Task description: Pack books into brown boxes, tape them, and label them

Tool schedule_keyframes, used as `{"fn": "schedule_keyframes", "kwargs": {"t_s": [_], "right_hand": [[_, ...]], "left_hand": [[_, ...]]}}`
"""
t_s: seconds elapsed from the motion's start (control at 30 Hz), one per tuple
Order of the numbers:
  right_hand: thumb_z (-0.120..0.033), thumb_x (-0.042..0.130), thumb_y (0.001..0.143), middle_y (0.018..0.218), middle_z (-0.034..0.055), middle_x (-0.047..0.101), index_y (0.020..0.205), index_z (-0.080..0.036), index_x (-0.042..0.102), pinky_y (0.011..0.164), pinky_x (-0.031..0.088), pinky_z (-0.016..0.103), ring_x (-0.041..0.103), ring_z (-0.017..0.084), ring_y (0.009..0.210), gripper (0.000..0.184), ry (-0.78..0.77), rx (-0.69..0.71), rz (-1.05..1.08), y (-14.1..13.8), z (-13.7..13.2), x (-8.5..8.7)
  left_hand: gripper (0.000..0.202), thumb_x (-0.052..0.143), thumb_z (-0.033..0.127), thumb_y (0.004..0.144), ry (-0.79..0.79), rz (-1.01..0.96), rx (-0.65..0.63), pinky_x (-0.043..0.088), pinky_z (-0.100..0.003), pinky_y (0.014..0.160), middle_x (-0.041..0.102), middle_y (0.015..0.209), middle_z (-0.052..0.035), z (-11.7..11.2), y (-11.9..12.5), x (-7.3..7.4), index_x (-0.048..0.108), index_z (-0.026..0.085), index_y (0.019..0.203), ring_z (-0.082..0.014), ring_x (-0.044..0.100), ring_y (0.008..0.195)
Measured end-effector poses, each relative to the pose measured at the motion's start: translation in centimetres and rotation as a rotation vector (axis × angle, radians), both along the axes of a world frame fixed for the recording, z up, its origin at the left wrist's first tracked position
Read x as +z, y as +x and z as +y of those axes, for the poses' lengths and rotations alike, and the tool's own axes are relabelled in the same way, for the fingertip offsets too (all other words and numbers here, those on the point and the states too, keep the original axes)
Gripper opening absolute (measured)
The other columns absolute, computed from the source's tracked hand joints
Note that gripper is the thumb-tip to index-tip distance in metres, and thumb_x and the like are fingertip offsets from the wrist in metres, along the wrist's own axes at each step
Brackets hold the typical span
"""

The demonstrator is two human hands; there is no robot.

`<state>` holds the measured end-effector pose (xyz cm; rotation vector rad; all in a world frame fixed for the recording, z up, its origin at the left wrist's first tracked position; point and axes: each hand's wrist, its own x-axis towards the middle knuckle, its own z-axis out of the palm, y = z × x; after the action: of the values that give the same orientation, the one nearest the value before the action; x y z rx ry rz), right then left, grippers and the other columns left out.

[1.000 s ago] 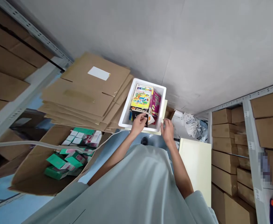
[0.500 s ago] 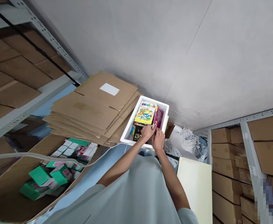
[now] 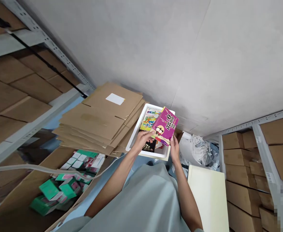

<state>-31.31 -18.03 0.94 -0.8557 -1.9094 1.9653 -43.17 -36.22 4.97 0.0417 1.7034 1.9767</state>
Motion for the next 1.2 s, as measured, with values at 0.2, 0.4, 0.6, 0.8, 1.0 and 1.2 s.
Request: {"fn": "schedule_keyframes", "kwargs": {"t_s": [0.2,0.4,0.6,0.8,1.0,1.2], "right_hand": [[-0.069,0.095,0.073,0.127,0.0103,0.083,0.123,-0.025,0.075,0.095,0.068,0.048,0.081,0.034,0.112,0.069,-0.386,-0.233,0.059,7.4,3.5,5.1],[-0.061,0.096,0.076,0.116,0.0088,0.085,0.120,-0.025,0.074,0.087,0.071,0.051,0.084,0.036,0.101,0.060,-0.327,-0.637,0.043,17.7,3.3,7.8],[-0.063,0.092,0.081,0.120,0.0096,0.084,0.125,-0.024,0.072,0.088,0.071,0.048,0.084,0.033,0.100,0.062,-0.238,-0.940,0.077,26.8,0.8,10.6],[-0.064,0.091,0.082,0.117,0.0086,0.085,0.124,-0.025,0.071,0.087,0.072,0.048,0.084,0.034,0.101,0.061,-0.223,-1.026,0.096,34.2,-0.3,12.0],[-0.066,0.091,0.082,0.118,0.0073,0.084,0.124,-0.026,0.073,0.089,0.072,0.048,0.083,0.033,0.103,0.061,-0.251,-1.012,0.161,41.5,0.0,11.0],[-0.066,0.090,0.083,0.119,0.0064,0.084,0.122,-0.025,0.073,0.091,0.071,0.046,0.083,0.031,0.105,0.060,-0.276,-1.015,0.233,49.2,0.8,9.9]], "left_hand": [[0.057,0.086,0.073,0.075,0.087,-0.095,-0.388,0.060,-0.041,0.091,0.083,0.087,-0.0078,2.6,5.6,1.3,0.086,0.016,0.085,-0.0317,0.077,0.092],[0.061,0.079,0.078,0.082,0.116,-0.115,-0.839,0.061,-0.041,0.092,0.084,0.094,-0.0085,8.4,11.2,0.6,0.087,0.018,0.089,-0.0332,0.077,0.100],[0.057,0.084,0.072,0.081,0.245,-0.142,-1.203,0.062,-0.044,0.099,0.086,0.104,-0.0086,14.3,16.7,1.3,0.087,0.020,0.105,-0.0327,0.078,0.105],[0.063,0.089,0.068,0.078,0.228,-0.154,-1.185,0.062,-0.044,0.103,0.084,0.121,-0.0121,18.2,23.5,2.9,0.084,0.020,0.119,-0.0338,0.077,0.115],[0.069,0.089,0.074,0.076,0.116,-0.155,-1.152,0.064,-0.040,0.096,0.085,0.112,-0.0106,20.8,31.0,2.9,0.084,0.018,0.116,-0.0320,0.079,0.107],[0.061,0.090,0.073,0.075,0.087,-0.205,-1.165,0.065,-0.036,0.090,0.084,0.106,-0.0070,22.9,39.6,2.6,0.081,0.019,0.102,-0.0278,0.079,0.099]]}}
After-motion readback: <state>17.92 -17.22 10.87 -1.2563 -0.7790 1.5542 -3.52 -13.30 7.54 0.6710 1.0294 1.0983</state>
